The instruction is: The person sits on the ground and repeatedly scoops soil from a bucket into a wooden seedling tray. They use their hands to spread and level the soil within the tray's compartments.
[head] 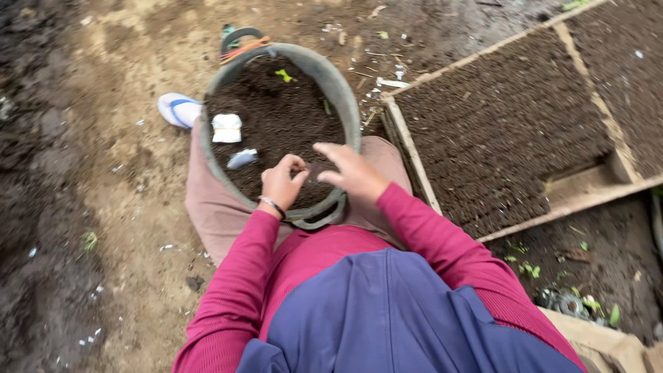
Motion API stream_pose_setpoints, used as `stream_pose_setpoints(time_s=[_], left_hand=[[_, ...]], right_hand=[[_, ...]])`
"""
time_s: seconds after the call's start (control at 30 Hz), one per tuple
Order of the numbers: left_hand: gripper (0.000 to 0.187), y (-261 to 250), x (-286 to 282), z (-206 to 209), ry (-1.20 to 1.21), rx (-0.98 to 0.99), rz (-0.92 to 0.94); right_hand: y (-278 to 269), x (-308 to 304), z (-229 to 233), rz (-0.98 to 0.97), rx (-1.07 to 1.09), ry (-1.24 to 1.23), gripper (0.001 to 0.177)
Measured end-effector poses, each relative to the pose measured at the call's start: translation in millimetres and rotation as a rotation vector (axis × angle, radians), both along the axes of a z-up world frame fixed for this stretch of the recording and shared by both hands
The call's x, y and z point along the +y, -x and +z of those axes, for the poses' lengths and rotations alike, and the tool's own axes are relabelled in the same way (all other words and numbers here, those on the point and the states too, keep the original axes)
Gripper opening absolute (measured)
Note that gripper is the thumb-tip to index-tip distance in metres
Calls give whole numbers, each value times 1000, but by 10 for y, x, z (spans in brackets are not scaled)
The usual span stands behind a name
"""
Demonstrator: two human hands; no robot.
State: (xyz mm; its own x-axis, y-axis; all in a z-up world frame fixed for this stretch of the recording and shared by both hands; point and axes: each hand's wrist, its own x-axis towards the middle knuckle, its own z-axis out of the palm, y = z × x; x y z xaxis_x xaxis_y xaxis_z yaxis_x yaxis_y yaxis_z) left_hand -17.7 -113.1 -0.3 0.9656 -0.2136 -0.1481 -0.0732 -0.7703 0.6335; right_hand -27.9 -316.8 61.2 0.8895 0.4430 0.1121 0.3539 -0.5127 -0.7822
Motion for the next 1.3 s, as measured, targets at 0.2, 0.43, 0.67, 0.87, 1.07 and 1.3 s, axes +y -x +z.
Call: stream_pose_setpoints(time_s=[0.2,0.43,0.67,0.87,1.07,1.3], left_hand=[[23,58,231,99,-119,29,-70],[17,116,411,-129,-209,-68,-144],[13,148,486,-428,-519,21,-333],[16,145,460,-495,-370,29,84],[12,230,789,-479,-270,-178,210],[18,160,727,-80,-118,-361,308]], right_hand=[[-137,581,-873,-65,-90,58,8],[-115,631,-362,60,250,252,22],[-121,657,-526,296,-420,660,8],[-23,1009,-553,244,-715,505,14],[-859,973,-807,494,157,357,37],[-530,1076,-1260,421,5,410,48]])
